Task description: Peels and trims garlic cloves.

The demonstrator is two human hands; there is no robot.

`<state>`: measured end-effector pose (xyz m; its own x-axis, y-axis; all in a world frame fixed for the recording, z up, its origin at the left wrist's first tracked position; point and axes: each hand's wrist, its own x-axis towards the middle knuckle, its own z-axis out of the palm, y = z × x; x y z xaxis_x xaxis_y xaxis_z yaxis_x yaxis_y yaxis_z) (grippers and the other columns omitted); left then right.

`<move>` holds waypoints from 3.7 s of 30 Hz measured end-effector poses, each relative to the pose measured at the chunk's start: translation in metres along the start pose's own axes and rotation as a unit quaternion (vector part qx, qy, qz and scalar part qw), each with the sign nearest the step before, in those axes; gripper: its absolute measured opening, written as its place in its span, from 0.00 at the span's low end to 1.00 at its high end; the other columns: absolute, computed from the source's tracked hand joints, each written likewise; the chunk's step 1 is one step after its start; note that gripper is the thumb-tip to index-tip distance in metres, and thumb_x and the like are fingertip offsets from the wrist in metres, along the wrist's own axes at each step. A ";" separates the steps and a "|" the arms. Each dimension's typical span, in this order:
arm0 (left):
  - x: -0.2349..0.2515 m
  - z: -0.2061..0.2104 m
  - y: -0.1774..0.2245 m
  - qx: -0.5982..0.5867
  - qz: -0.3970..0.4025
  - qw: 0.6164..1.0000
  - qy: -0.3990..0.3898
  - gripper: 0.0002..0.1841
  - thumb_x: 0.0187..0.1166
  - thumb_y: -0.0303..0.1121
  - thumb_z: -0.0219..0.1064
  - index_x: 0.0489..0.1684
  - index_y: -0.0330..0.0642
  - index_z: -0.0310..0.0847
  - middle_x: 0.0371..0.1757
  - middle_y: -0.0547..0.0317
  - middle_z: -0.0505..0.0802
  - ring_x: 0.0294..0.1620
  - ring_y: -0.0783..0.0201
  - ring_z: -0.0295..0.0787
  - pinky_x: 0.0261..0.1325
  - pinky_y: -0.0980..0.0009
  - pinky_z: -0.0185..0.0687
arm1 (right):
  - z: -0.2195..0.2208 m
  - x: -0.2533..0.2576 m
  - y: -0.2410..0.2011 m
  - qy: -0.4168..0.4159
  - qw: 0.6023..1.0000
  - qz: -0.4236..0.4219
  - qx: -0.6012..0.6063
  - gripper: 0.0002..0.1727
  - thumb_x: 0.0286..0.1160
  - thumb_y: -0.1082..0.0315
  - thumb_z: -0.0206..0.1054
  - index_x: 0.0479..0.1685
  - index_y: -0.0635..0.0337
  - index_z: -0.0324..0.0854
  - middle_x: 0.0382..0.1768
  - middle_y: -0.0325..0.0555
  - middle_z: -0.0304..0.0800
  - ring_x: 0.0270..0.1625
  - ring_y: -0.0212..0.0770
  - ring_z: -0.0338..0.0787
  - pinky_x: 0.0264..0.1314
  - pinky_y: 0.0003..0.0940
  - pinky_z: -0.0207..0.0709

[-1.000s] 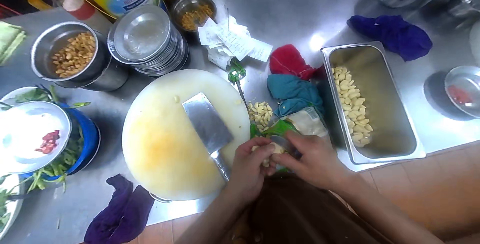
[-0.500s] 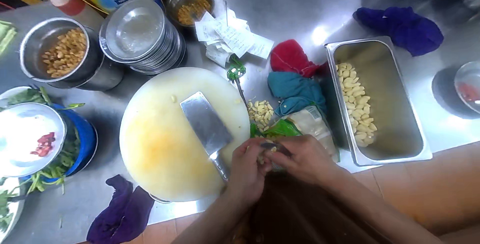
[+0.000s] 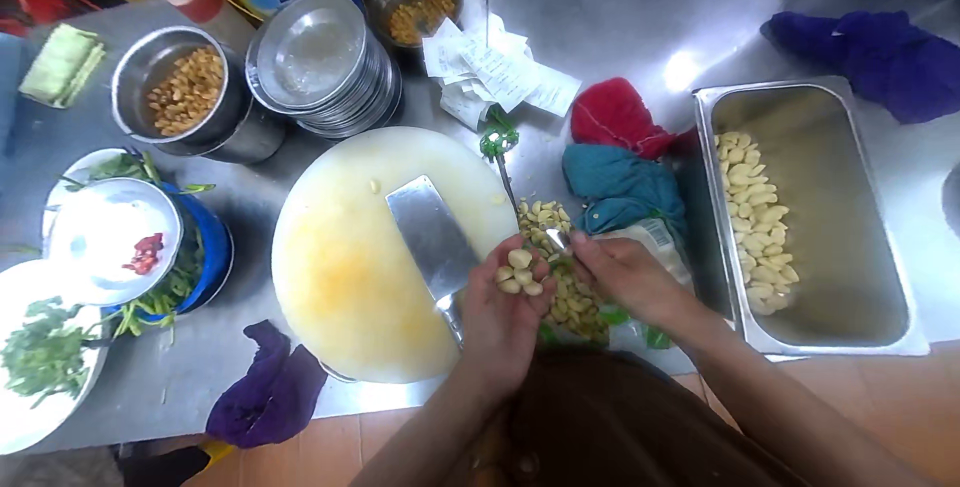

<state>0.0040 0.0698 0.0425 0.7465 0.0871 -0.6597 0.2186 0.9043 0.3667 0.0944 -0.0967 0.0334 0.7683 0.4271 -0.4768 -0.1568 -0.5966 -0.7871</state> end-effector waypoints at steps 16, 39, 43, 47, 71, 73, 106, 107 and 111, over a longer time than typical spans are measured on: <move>0.003 0.001 -0.009 -0.007 -0.043 0.999 0.025 0.30 0.94 0.57 0.37 0.67 0.44 0.77 0.54 0.51 0.91 0.54 0.56 0.92 0.59 0.60 0.88 | 0.010 -0.034 -0.001 0.168 0.968 -0.167 -0.087 0.13 0.68 0.49 0.75 0.35 0.47 0.88 0.20 0.25 0.81 0.19 0.21 0.77 0.19 0.19 0.72; -0.009 -0.012 -0.003 0.216 -0.140 0.959 -0.117 0.04 0.76 0.23 0.67 0.42 0.38 0.85 0.35 0.54 0.93 0.31 0.66 0.92 0.36 0.70 0.91 | 0.015 -0.051 0.015 0.103 0.924 -0.343 -0.137 0.13 0.71 0.53 0.73 0.41 0.52 0.89 0.29 0.31 0.88 0.29 0.21 0.84 0.32 0.16 0.81; -0.010 -0.014 0.002 0.207 -0.070 0.958 -0.186 0.04 0.75 0.29 0.73 0.40 0.40 0.91 0.34 0.54 0.94 0.31 0.69 0.90 0.36 0.74 0.88 | 0.010 -0.060 0.007 0.054 0.978 -0.199 0.020 0.21 0.65 0.43 0.80 0.45 0.45 0.81 0.23 0.23 0.78 0.23 0.17 0.73 0.24 0.14 0.68; -0.005 -0.018 0.005 0.265 0.061 0.904 -0.329 0.09 0.77 0.39 0.76 0.48 0.48 0.91 0.33 0.62 0.93 0.30 0.75 0.87 0.35 0.78 0.85 | 0.006 -0.068 0.002 0.036 0.979 -0.193 -0.047 0.28 0.74 0.32 0.66 0.42 0.50 0.80 0.22 0.27 0.78 0.23 0.20 0.77 0.24 0.20 0.74; 0.011 -0.010 0.030 0.458 0.168 0.791 -0.370 0.16 0.77 0.49 0.74 0.43 0.44 0.89 0.27 0.69 0.90 0.25 0.80 0.84 0.30 0.79 0.83 | 0.014 -0.056 0.008 -0.022 0.958 -0.286 0.021 0.32 0.93 0.41 0.46 0.29 0.55 0.81 0.15 0.32 0.69 0.19 0.21 0.70 0.21 0.20 0.65; 0.015 -0.008 0.026 0.474 0.230 0.802 -0.282 0.14 0.74 0.47 0.77 0.41 0.46 0.90 0.28 0.68 0.92 0.25 0.76 0.87 0.31 0.76 0.87 | 0.017 -0.051 0.003 -0.027 0.975 -0.206 0.074 0.33 0.91 0.39 0.46 0.25 0.53 0.80 0.14 0.30 0.68 0.18 0.22 0.70 0.21 0.22 0.64; -0.008 0.008 -0.030 0.130 -0.058 0.986 -0.092 0.36 0.94 0.55 0.26 0.70 0.38 0.75 0.49 0.55 0.93 0.50 0.63 0.92 0.54 0.63 0.89 | 0.018 -0.053 -0.011 0.015 0.975 -0.186 -0.120 0.16 0.72 0.62 0.70 0.52 0.64 0.87 0.36 0.54 0.92 0.39 0.50 0.92 0.45 0.50 0.85; -0.007 0.011 -0.029 0.131 -0.068 0.985 -0.085 0.34 0.94 0.54 0.30 0.67 0.40 0.77 0.49 0.55 0.93 0.49 0.63 0.92 0.52 0.64 0.89 | 0.016 -0.056 -0.007 0.027 0.979 -0.190 -0.067 0.16 0.71 0.63 0.71 0.53 0.64 0.87 0.35 0.52 0.91 0.37 0.45 0.90 0.43 0.45 0.84; -0.005 0.007 -0.028 0.144 -0.059 0.979 -0.134 0.21 0.94 0.43 0.44 0.53 0.37 0.79 0.46 0.50 0.93 0.44 0.59 0.93 0.49 0.62 0.92 | 0.014 -0.077 0.004 0.059 0.952 -0.145 0.262 0.09 0.72 0.67 0.67 0.50 0.53 0.84 0.31 0.31 0.89 0.21 0.22 0.79 0.21 0.21 0.74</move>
<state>-0.0015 0.0416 0.0400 0.8350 -0.1586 -0.5269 0.4526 0.7425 0.4938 0.0262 -0.1228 0.0616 0.8859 0.4249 -0.1861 -0.1915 -0.0304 -0.9810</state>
